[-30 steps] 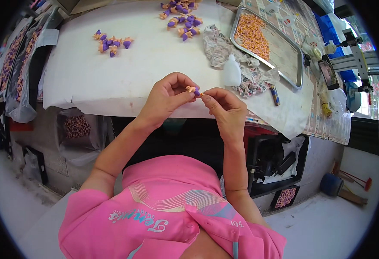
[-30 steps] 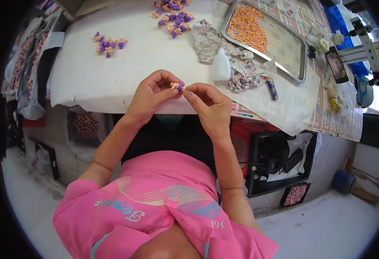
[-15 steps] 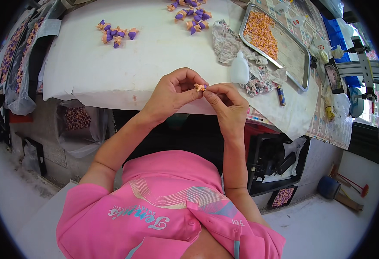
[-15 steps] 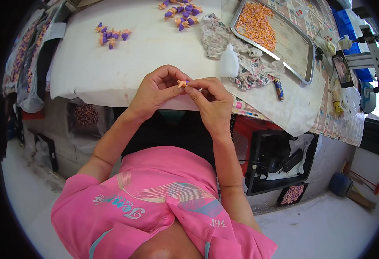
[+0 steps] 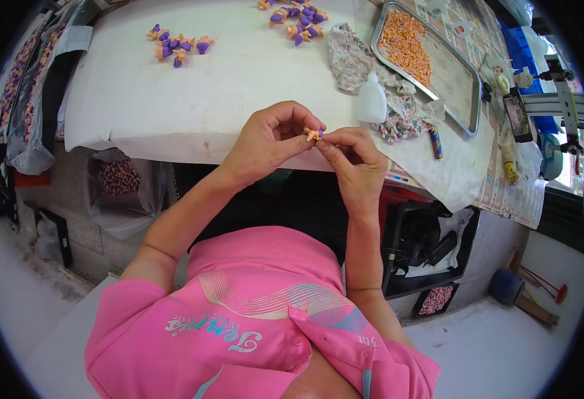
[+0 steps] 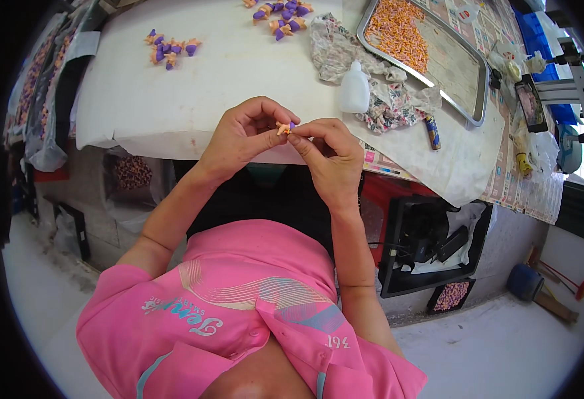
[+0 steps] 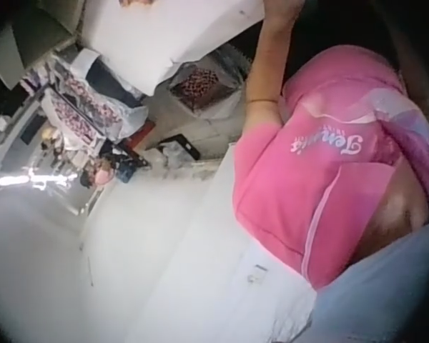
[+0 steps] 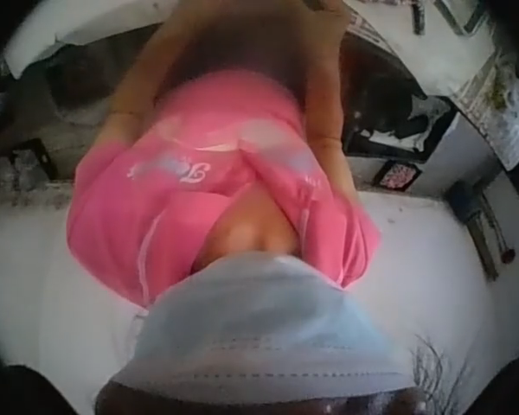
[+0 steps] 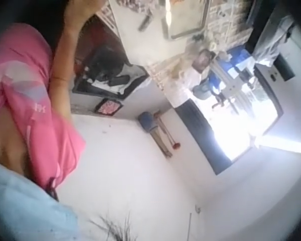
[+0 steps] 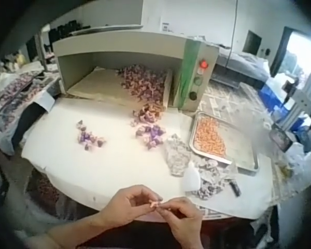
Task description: Assembling small purple and orange plastic components using glue at a workstation.
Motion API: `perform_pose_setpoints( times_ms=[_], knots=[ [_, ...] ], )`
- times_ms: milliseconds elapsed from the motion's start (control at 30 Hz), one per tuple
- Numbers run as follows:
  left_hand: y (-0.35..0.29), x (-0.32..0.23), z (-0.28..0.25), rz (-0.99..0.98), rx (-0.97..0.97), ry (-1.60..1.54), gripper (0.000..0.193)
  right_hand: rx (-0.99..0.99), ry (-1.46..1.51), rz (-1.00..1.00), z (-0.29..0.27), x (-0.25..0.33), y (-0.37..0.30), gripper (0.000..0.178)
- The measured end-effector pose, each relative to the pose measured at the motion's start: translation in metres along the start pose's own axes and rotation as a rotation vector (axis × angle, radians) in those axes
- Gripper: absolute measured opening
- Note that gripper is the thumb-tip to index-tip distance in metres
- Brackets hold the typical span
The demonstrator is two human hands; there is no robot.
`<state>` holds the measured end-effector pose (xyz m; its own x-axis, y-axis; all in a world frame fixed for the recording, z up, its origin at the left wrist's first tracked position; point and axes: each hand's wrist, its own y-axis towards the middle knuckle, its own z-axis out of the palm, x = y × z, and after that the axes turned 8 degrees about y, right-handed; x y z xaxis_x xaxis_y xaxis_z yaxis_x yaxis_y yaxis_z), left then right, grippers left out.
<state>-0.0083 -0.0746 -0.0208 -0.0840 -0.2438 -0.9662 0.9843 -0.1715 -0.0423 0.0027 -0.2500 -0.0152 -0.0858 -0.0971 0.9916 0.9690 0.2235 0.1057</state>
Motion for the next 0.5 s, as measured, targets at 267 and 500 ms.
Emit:
perform_pose_setpoints(
  times_ms=[267, 500],
  knots=[
    [-0.0018, 0.0009, 0.0018, 0.007, 0.005, 0.042, 0.015, -0.003, -0.028, 0.068, -0.0065, 0.0008, -0.0027, 0.01],
    [-0.0039, 0.0016, 0.003, -0.011, 0.041, 0.02, 0.018, 0.021, -0.04, 0.089, -0.0062, 0.0005, -0.0058, 0.009]
  ],
)
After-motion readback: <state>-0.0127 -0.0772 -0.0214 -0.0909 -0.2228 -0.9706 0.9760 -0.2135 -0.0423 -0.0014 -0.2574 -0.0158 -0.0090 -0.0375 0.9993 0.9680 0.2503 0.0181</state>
